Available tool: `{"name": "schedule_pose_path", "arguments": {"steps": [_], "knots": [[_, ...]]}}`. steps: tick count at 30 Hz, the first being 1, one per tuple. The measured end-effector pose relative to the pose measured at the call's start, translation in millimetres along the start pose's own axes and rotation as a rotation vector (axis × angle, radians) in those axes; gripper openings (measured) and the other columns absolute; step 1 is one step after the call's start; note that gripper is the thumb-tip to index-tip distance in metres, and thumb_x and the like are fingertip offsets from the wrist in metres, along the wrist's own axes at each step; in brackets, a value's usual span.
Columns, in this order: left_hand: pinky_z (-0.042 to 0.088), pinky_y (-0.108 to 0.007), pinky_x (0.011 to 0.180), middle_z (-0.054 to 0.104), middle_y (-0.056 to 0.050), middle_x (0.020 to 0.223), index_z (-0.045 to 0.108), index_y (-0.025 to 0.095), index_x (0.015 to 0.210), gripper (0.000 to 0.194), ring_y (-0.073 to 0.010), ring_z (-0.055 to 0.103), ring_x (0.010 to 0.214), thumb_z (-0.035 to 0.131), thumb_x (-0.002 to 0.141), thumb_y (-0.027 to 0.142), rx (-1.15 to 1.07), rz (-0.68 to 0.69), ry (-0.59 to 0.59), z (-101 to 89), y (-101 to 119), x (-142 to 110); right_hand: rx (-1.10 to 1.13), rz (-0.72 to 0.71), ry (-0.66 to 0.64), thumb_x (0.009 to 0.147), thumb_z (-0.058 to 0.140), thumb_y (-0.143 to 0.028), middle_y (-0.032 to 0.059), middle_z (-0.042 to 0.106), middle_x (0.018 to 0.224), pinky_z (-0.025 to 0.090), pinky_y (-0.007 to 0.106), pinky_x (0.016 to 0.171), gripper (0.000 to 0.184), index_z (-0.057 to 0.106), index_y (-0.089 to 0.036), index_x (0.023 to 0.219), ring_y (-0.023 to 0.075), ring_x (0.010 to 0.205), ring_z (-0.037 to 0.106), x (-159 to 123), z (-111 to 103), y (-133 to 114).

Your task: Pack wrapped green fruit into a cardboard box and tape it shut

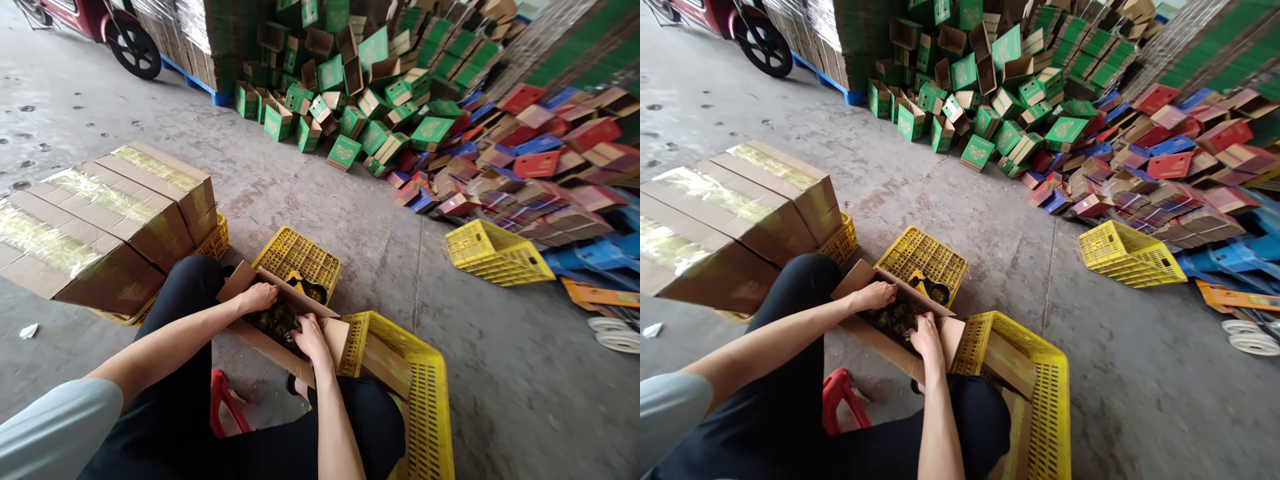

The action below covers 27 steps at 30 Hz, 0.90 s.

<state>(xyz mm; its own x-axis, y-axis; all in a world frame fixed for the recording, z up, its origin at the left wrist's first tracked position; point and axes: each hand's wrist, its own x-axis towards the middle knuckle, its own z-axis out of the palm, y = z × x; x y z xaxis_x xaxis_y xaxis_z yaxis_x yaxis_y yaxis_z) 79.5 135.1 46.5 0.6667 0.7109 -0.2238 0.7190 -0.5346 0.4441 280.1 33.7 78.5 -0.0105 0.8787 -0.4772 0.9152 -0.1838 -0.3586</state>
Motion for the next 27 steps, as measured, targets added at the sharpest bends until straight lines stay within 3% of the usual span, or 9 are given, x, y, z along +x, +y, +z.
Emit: {"name": "schedule_pose_path", "arguments": {"steps": [3,6,8,11,14,18,22,27], "knots": [[0.054,-0.035,0.094,0.070,-0.016,0.120,0.065,0.011,0.121,0.031,-0.0293,0.069,0.108,0.063,0.093,0.024,0.022,0.102,-0.098,-0.8,7.2,-5.2,0.014,-0.032,-0.040,0.082,0.071,-0.020,0.0145,0.051,0.150,0.040,0.033,0.118,0.066,0.055,-0.019,0.146,0.0260,0.138,0.054,-3.3,0.9,2.8],[0.048,-0.041,0.107,0.050,-0.014,0.153,0.058,0.024,0.138,0.065,-0.0366,0.051,0.137,0.082,0.078,0.031,0.049,0.211,-0.205,2.9,14.3,-9.6,-0.061,0.013,-0.079,0.075,0.076,-0.016,0.0164,0.025,0.168,0.037,0.040,0.120,0.089,0.041,-0.022,0.157,0.0337,0.147,0.043,-7.5,5.3,-0.5],[0.045,-0.049,0.111,0.039,-0.014,0.161,0.056,0.031,0.143,0.075,-0.0410,0.045,0.142,0.085,0.075,0.032,0.095,0.230,-0.289,6.8,16.9,-11.0,-0.124,0.041,-0.113,0.076,0.072,-0.010,0.0191,0.018,0.170,0.043,0.040,0.114,0.087,0.042,-0.020,0.156,0.0353,0.140,0.051,-8.7,8.4,-5.2],[0.046,-0.054,0.107,0.041,-0.016,0.159,0.055,0.034,0.145,0.071,-0.0418,0.055,0.134,0.082,0.079,0.032,0.180,0.218,-0.328,12.2,19.5,-11.5,-0.173,0.013,-0.065,0.079,0.061,0.000,0.0212,0.039,0.160,0.051,0.035,0.102,0.060,0.062,-0.015,0.137,0.0295,0.120,0.068,-6.8,10.4,-12.4],[0.054,-0.048,0.097,0.053,-0.018,0.146,0.056,0.033,0.143,0.060,-0.0372,0.066,0.118,0.072,0.086,0.022,0.237,0.187,-0.271,12.9,21.6,-11.4,-0.174,-0.033,0.027,0.082,0.054,0.003,0.0189,0.058,0.141,0.050,0.030,0.102,0.041,0.072,-0.012,0.115,0.0251,0.116,0.068,-2.2,8.6,-16.8],[0.059,-0.037,0.085,0.062,-0.017,0.131,0.060,0.030,0.140,0.055,-0.0305,0.074,0.102,0.059,0.089,0.010,0.180,0.092,-0.221,4.3,20.2,-11.3,-0.156,-0.046,0.080,0.084,0.051,0.003,0.0183,0.067,0.128,0.047,0.027,0.106,0.035,0.076,-0.009,0.106,0.0237,0.118,0.066,3.2,1.5,-16.6],[0.058,-0.037,0.087,0.068,-0.014,0.123,0.064,0.030,0.134,0.054,-0.0309,0.073,0.105,0.060,0.085,0.010,0.104,0.013,-0.167,-12.1,14.7,-12.1,-0.125,-0.053,0.120,0.092,0.046,-0.001,0.0143,0.074,0.111,0.048,0.026,0.103,0.035,0.078,-0.013,0.100,0.0221,0.110,0.069,3.0,-7.9,-12.5],[0.057,-0.038,0.089,0.073,-0.011,0.123,0.062,0.027,0.134,0.055,-0.0316,0.071,0.112,0.059,0.081,0.012,0.059,-0.049,-0.150,-33.7,5.4,-17.0,-0.089,-0.075,0.174,0.095,0.046,-0.007,0.0112,0.073,0.114,0.047,0.025,0.102,0.035,0.077,-0.016,0.110,0.0203,0.112,0.068,-3.1,-10.1,-7.9]]}}
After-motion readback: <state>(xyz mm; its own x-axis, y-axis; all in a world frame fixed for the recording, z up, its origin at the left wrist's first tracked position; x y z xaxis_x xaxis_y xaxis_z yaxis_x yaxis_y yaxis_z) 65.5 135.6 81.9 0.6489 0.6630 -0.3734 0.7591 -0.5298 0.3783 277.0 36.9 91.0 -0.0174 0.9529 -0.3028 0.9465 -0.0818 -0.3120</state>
